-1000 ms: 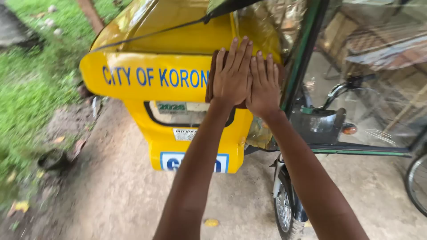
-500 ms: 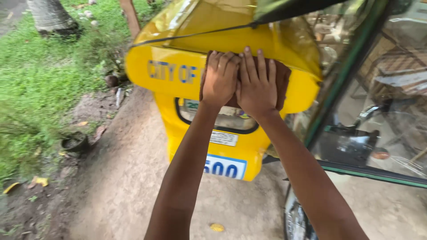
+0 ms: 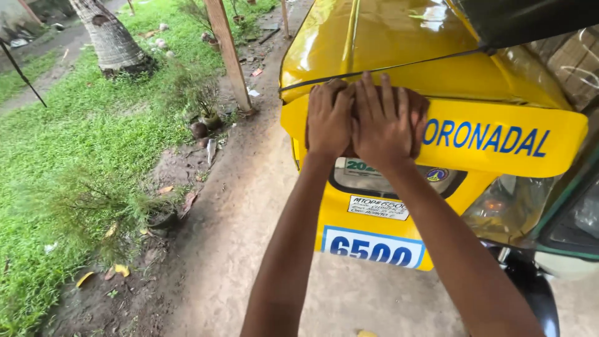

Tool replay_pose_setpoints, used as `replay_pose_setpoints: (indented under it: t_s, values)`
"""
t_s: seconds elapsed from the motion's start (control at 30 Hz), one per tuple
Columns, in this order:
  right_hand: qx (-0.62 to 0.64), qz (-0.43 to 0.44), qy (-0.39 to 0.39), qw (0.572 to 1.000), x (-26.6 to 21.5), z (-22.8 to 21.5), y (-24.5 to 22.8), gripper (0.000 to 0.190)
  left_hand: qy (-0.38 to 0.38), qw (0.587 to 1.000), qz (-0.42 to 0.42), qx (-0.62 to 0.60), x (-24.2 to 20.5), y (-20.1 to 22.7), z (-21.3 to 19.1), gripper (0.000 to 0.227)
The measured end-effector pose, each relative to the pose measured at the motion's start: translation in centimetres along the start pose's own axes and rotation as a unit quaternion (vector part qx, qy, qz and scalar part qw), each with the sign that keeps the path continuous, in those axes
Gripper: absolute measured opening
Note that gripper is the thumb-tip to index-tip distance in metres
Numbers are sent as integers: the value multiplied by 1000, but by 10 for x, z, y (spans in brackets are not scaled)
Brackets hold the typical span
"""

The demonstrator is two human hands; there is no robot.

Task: Sanding the roof and body of a yellow tricycle with sandpaper.

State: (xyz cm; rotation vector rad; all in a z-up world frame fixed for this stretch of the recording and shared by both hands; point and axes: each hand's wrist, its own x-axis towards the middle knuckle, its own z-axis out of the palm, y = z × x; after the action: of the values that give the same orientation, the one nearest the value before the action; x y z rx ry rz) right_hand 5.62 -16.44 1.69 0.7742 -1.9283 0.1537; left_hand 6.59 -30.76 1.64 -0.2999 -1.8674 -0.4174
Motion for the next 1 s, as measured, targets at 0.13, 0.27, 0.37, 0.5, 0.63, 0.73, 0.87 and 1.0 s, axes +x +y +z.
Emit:
replay_pose_setpoints:
  t_s: [0.13,0.27,0.37,0.5,0.63,0.73,0.87,1.0]
  values:
    - [17,4,-4,1000,-3,1,2,62,2,1000,19,5,-3,3,0,39]
    - [18,-18,11,1000,-8,3,11,60,-9,999,29,29,-13,4,12,40]
    - [25,-23,5,999,-16,-1,24,59,-13,999,35,33,-20,14,22,40]
    - [20,-20,18,999,-39,-9,60,61,-16,999,34,3,-23,43,54,42]
    - [41,8,-1,999,-67,-27,119,64,-17,998,65,-8,-18,93,99,40]
    - [11,19,-27,999,-94,-42,176,70,-26,996,80,-23,-15,141,148,41]
    - [35,34,-25,998,-128,-57,231,69,-28,996,90,2,-15,197,188,42]
    - [99,34,-15,994,-155,-45,265,69,-41,996,80,-8,-16,226,199,43]
